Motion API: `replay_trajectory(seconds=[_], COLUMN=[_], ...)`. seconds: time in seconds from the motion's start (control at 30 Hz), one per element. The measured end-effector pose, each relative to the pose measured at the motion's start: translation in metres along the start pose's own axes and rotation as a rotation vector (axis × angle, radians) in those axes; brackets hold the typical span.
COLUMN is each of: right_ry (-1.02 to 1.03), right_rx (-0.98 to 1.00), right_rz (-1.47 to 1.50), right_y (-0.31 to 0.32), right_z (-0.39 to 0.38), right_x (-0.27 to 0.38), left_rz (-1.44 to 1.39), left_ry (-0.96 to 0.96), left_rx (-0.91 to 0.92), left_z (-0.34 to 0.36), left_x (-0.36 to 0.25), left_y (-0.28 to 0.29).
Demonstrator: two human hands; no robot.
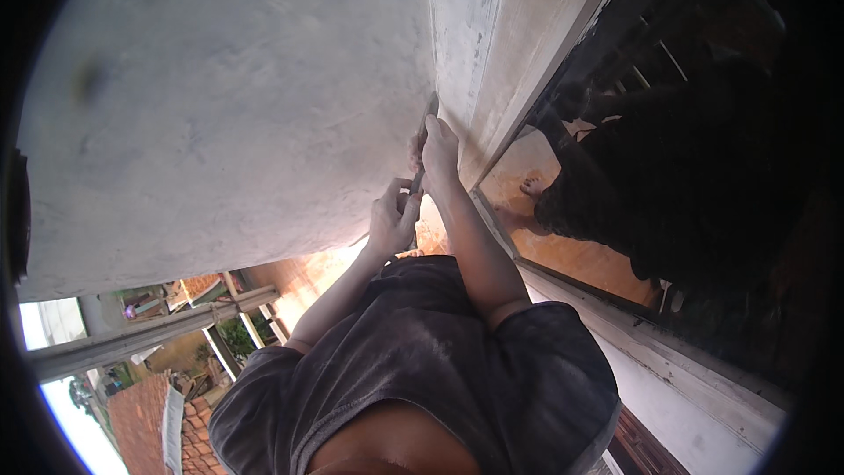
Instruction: The person smooths a plastered wall surface using a trowel and a cloth. They repeatedly scrape and wipe the wall to refine the finish, working on a section near the floor.
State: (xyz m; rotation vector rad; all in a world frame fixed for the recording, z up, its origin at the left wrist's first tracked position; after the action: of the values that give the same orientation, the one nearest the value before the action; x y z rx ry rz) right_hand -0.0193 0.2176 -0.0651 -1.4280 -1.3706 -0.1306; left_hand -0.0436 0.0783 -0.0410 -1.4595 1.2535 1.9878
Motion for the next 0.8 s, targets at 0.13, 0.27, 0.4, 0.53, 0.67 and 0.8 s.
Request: replay_trajectory(seconds=[0.13,0.27,0.4,0.53,0.67,0.8], right_ry=[-0.157,-0.245,-0.115,-0.045,-0.003,0.005], right_rx=[-0.108,-0.195,-0.187,-0.148,-0.095,-0.098], right_rz=[0.015,-0.024,-0.063,-0.037,0.032,0.047], right_y=[0.036,0.057,0.045,0.021,0.003,-0.004], right_z=[0.020,0.032,0.031,0.019,0.010,0.005], right_x=[-0.046,-0.071,-0.051,-0.027,-0.013,-0.011], left_rz=[0.020,0.013,-0.075,-0.140,-0.136,-0.063], left_ry=[0.059,0.130,0.089,0.033,-0.014,-0.004], left_rx=[0.033,0.050,0.007,-0.052,-0.071,-0.013], left_z=[-0.004,-0.004,0.000,0.001,0.003,0.004], left_x=[0.025,0.043,0.035,0.017,0.003,0.001], left_y=[-0.014,-0.019,-0.009,0.006,0.020,0.026])
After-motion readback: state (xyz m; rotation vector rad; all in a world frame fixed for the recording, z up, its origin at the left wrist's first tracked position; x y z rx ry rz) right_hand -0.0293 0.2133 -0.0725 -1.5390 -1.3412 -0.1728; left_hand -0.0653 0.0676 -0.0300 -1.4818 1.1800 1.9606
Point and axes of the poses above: each hand's wrist, its own z-axis towards the middle knuckle, its own y-axis out of the back of the hand, x = y × z, the point moved 9 cm from there along z, towards the middle knuckle, and after that the axes turned 1 degree about z, right-handed, at the moved point
